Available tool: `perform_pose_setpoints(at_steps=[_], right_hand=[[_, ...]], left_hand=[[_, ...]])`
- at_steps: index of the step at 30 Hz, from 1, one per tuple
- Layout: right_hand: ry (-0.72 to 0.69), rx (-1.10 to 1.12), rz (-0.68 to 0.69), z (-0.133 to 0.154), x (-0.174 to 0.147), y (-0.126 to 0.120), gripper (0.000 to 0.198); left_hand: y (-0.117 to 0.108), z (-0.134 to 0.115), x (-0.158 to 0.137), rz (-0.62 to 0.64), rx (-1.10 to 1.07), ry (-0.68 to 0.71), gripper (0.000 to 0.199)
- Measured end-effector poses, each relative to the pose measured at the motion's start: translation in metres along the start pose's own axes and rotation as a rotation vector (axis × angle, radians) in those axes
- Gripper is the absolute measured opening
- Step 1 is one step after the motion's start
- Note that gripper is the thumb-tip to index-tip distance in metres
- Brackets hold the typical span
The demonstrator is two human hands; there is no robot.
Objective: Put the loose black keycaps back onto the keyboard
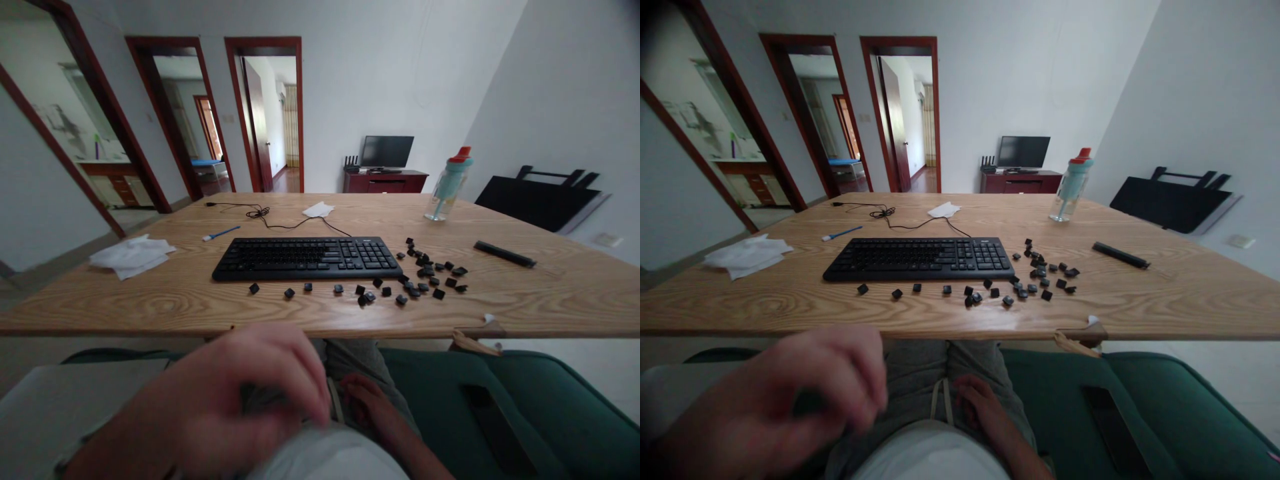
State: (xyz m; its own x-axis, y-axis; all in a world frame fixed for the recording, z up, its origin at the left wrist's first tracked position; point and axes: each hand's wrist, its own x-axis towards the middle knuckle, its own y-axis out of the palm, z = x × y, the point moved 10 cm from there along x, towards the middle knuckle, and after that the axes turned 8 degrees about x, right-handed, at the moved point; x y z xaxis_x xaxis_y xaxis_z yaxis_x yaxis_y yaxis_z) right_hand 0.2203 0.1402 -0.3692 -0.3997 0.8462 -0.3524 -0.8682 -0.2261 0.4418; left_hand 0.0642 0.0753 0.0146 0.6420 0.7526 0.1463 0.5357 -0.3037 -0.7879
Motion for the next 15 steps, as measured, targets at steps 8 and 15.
perform_pose_setpoints(at_steps=[8,15], right_hand=[[0.002,0.038,0.032,-0.005,0.003,0.000,0.028],[0.023,0.027,0.024,-0.006,0.001,0.000,0.027]], left_hand=[[-0.081,0.139,-0.019,-0.384,0.736,-0.464,0.047],[-0.067,0.153,-0.020,-0.280,0.728,-0.466,0.043]])
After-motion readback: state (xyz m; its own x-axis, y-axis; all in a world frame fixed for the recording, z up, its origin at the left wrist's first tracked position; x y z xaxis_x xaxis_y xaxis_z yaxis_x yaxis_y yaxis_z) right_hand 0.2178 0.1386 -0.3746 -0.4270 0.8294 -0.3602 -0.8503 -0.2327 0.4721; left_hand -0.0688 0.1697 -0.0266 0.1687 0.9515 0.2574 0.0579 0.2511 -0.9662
